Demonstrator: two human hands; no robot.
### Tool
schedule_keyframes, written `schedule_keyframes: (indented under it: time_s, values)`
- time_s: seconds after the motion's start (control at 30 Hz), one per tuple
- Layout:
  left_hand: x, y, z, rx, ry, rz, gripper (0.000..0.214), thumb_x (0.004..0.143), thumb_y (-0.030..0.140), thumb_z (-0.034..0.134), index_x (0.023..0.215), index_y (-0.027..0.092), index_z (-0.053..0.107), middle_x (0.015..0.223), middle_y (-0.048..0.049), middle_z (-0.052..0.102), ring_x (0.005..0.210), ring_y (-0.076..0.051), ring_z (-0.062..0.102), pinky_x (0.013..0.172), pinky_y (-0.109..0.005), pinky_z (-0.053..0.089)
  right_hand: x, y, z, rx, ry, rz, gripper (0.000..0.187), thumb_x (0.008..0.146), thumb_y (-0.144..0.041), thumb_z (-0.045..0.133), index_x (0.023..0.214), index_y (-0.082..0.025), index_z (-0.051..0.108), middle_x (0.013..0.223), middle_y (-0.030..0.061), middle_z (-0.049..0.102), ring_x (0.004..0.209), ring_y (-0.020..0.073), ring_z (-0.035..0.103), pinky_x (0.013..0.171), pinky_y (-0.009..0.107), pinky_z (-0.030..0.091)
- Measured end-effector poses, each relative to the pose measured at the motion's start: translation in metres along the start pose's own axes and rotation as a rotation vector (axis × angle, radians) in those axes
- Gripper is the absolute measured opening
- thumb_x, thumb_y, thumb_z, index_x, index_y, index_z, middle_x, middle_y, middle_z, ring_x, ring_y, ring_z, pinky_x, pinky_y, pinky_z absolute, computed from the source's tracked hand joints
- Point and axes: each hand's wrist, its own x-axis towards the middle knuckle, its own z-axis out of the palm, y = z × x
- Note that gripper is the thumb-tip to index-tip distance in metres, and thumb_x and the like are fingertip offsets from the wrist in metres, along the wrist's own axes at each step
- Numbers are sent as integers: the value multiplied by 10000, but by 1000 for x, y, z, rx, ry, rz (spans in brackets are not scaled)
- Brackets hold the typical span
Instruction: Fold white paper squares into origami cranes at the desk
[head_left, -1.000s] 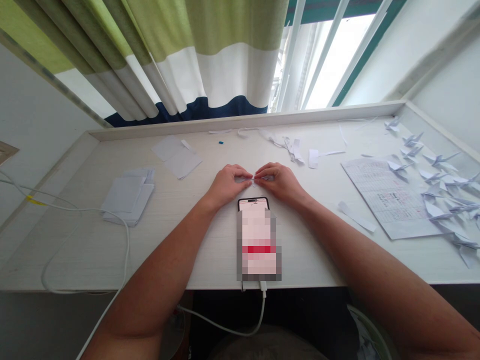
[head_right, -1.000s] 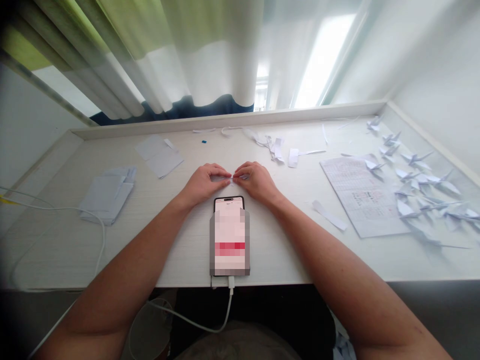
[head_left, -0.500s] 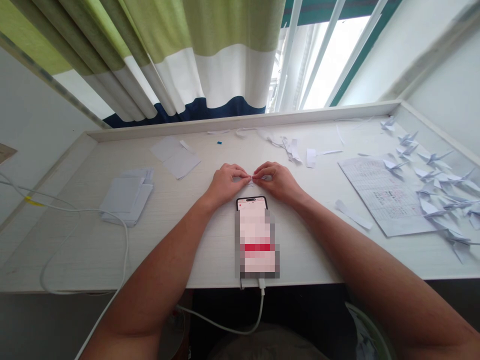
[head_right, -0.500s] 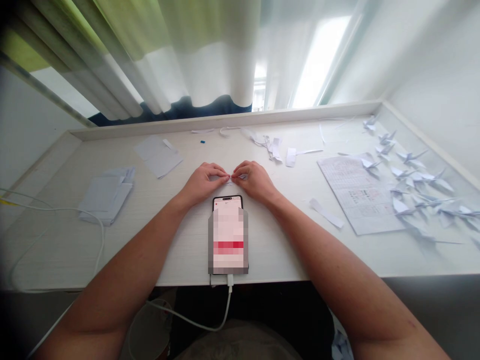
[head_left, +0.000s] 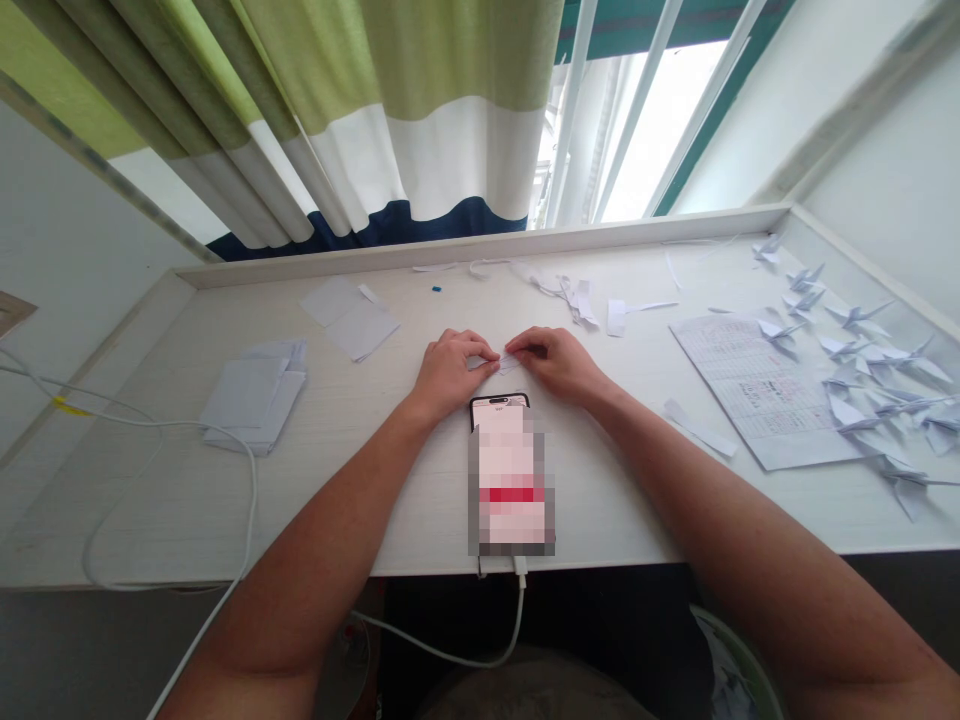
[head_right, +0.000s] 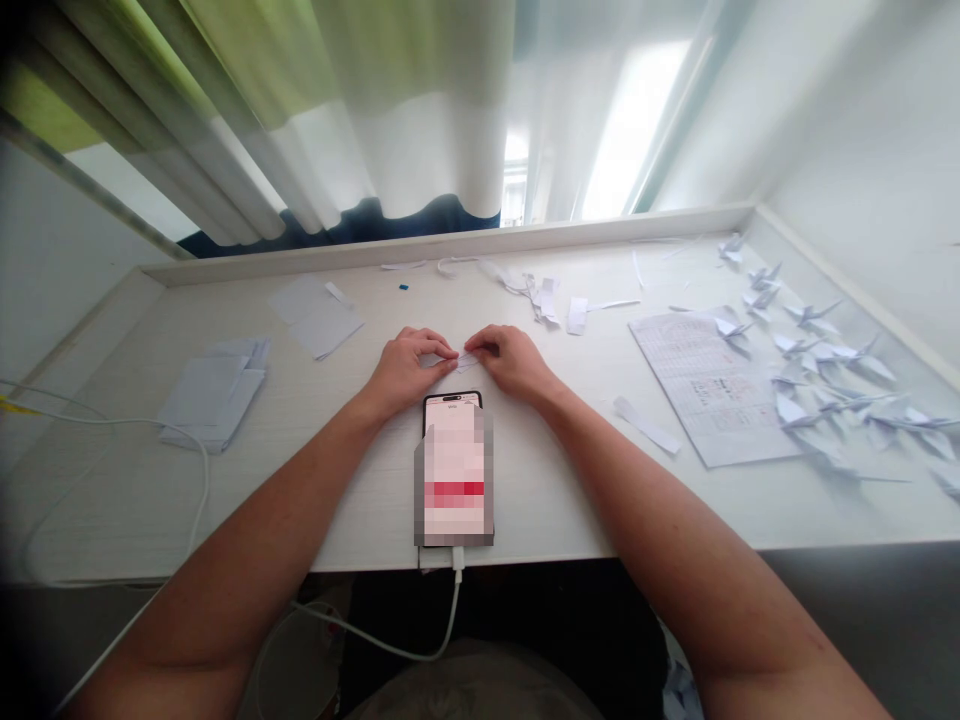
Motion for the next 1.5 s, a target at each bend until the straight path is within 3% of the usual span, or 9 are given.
schedule_keyframes:
  time_s: [0.13, 0.37, 0.5, 0.63, 0.77, 0.9, 1.0, 1.13, 1.5]
  values:
    - [0, -1, 0, 23, -9, 17, 66, 891, 242, 791, 899, 293, 832, 1088, -20, 809, 1100, -271, 651, 1046, -482, 502, -3, 2, -4, 39, 67, 54, 282, 970, -144, 564, 1047, -196, 831, 1028, 72, 845, 944, 231, 766, 909, 384, 592]
    - [-1, -3, -2, 55, -15, 43, 179, 915, 274, 767, 1083, 274, 827, 1181, -61, 765, 1173, -299, 606, 1098, -504, 489, -8, 7, 1, -86, 78, -64, 286, 947, -107, 563, 1051, -208, 809, 1129, 96, 821, 1093, 269, 728, 1030, 442, 561]
    - [-1, -1, -1, 17, -31, 81, 125, 903, 253, 770, 1023, 245, 804, 1178, -66, 762, 1193, -297, 594, 1111, -492, 487, -9, 6, -1, -104, 109, -53, 256, 940, -123, 573, 1055, -184, 794, 1124, 128, 807, 1108, 289, 710, 1022, 460, 557]
    - [-1, 3, 1, -182, 1, -84, 125, 839, 262, 810, 899, 236, 704, 959, -34, 759, 987, -244, 663, 939, -423, 555, -8, 5, -5, 11, 212, 54, 249, 956, -185, 590, 1123, -190, 773, 1111, 116, 808, 1031, 273, 730, 982, 463, 567]
    - [1, 5, 3, -568, 72, -252, 342, 796, 428, 868, 813, 216, 600, 762, 16, 691, 693, -146, 623, 695, -309, 516, -8, -2, -7, 210, 227, 105, 290, 949, -328, 681, 1181, -171, 754, 1079, 117, 811, 1018, 266, 737, 973, 450, 564]
    - [2, 14, 5, -952, 122, -344, 526, 639, 495, 986, 789, 200, 577, 727, 30, 706, 644, -109, 621, 668, -265, 504, -12, -14, -3, 486, 53, 51, 327, 922, -484, 740, 1037, -181, 784, 1055, 95, 822, 968, 234, 739, 898, 382, 569]
    - [1, 24, 4, -1130, 72, -379, 561, 580, 477, 1028, 778, 186, 591, 744, 10, 741, 652, -117, 661, 678, -268, 528, -14, -21, 2, 602, 97, 14, 392, 854, -577, 810, 872, -189, 760, 896, 53, 794, 817, 192, 700, 782, 332, 547]
    - [-1, 30, 0, -1213, 9, -390, 532, 570, 415, 1049, 744, 165, 613, 772, -31, 770, 726, -159, 731, 736, -292, 568, -15, -22, 5, 671, 158, 33, 401, 791, -573, 880, 826, -192, 761, 833, 36, 767, 760, 170, 670, 748, 319, 525]
    - [-1, 29, -2, -1167, -43, -423, 410, 601, 414, 1024, 798, 136, 796, 785, -57, 793, 735, -165, 728, 737, -301, 572, -15, -30, 2, 781, 115, 114, 465, 724, -620, 911, 729, -184, 749, 690, 25, 719, 677, 163, 661, 744, 331, 564]
